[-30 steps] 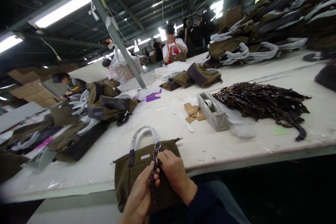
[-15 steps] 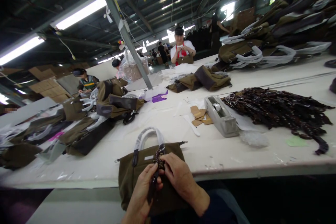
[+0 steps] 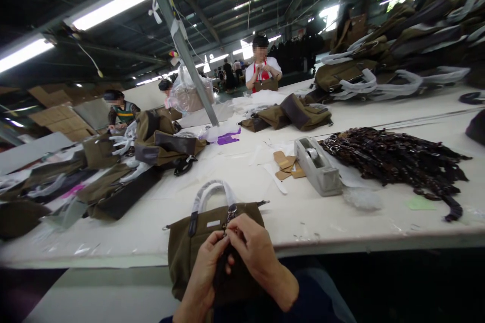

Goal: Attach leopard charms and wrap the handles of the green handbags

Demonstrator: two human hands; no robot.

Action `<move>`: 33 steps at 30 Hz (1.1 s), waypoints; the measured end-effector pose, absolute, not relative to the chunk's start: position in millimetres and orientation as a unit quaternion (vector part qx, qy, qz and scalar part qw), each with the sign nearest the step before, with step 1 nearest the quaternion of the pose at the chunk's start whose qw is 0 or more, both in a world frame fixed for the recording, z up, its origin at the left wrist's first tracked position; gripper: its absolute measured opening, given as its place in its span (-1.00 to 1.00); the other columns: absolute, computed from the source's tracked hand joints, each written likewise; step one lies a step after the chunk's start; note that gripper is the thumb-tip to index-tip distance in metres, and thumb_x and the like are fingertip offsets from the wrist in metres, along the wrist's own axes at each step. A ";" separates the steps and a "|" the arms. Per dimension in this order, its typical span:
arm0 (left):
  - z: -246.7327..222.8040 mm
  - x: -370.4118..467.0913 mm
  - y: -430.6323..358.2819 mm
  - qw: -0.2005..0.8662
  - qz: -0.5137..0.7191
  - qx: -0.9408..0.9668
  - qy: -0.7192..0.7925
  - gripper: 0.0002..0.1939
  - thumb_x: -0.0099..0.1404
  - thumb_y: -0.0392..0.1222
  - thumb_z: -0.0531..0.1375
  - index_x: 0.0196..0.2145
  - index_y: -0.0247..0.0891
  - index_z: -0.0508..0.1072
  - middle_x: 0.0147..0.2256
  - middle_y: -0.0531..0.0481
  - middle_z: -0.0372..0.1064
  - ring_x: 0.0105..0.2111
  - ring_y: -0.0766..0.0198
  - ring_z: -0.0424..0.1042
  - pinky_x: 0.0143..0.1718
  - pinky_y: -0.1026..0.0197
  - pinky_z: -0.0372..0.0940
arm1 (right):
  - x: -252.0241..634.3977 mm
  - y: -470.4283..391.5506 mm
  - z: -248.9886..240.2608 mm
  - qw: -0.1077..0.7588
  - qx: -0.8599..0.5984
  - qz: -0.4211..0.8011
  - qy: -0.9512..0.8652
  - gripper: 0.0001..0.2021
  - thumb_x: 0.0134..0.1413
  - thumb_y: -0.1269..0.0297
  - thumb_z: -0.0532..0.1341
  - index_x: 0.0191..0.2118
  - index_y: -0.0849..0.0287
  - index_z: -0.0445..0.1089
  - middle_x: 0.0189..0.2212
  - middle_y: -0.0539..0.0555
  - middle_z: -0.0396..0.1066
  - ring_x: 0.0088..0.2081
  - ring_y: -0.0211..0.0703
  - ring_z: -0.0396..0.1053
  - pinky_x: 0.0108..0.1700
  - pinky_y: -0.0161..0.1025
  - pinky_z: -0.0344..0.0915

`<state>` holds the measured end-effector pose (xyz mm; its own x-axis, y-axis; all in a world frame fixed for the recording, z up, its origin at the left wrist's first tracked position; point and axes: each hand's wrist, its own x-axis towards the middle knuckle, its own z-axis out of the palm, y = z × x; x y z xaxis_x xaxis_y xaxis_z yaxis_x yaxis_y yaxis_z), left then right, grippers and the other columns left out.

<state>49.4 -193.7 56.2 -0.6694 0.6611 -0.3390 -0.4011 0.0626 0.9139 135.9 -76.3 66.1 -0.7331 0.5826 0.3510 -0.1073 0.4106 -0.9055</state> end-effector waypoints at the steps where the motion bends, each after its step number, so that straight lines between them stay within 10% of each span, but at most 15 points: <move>1: 55.0 49.0 -194.1 0.394 0.678 0.106 0.612 -0.60 0.12 0.02 0.36 -0.25 -0.30 0.36 -0.43 0.00 0.48 -0.66 0.45 0.33 -0.73 0.45 0.18 | 137.0 -73.3 62.6 0.350 -0.198 0.526 -0.749 -0.83 0.24 0.15 0.15 -0.24 0.13 0.37 -0.41 0.01 0.37 -0.40 -0.22 0.32 -0.32 -0.27 0.27; 8: 50.4 46.7 -194.9 0.395 0.671 0.099 0.620 -0.58 0.12 0.03 0.35 -0.23 -0.29 0.35 -0.29 -0.12 0.54 -0.65 0.45 0.35 -0.72 0.44 0.20 | 106.8 -33.4 56.2 0.297 -0.321 0.497 -0.750 -0.82 0.04 0.18 0.27 -0.30 0.18 0.40 -0.53 -0.03 0.36 -0.47 -0.19 0.30 -0.38 -0.25 0.23; 33: 55.0 50.6 -194.8 0.404 0.688 0.151 0.584 -0.73 0.31 -0.01 0.22 -0.24 -0.30 0.37 -0.56 0.09 0.35 -0.61 0.41 0.32 -0.67 0.43 0.24 | 149.3 -92.0 38.2 0.339 -0.090 0.306 -0.885 -0.86 0.27 0.46 0.10 -0.22 0.16 0.39 -0.21 0.11 0.34 -0.16 -0.13 0.28 -0.10 -0.20 0.35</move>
<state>50.6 -194.8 55.0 -0.6277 0.7322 -0.2643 -0.3793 0.0087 0.9252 149.3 -92.0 38.2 -0.7542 0.3661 0.5451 -0.0485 0.7968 -0.6022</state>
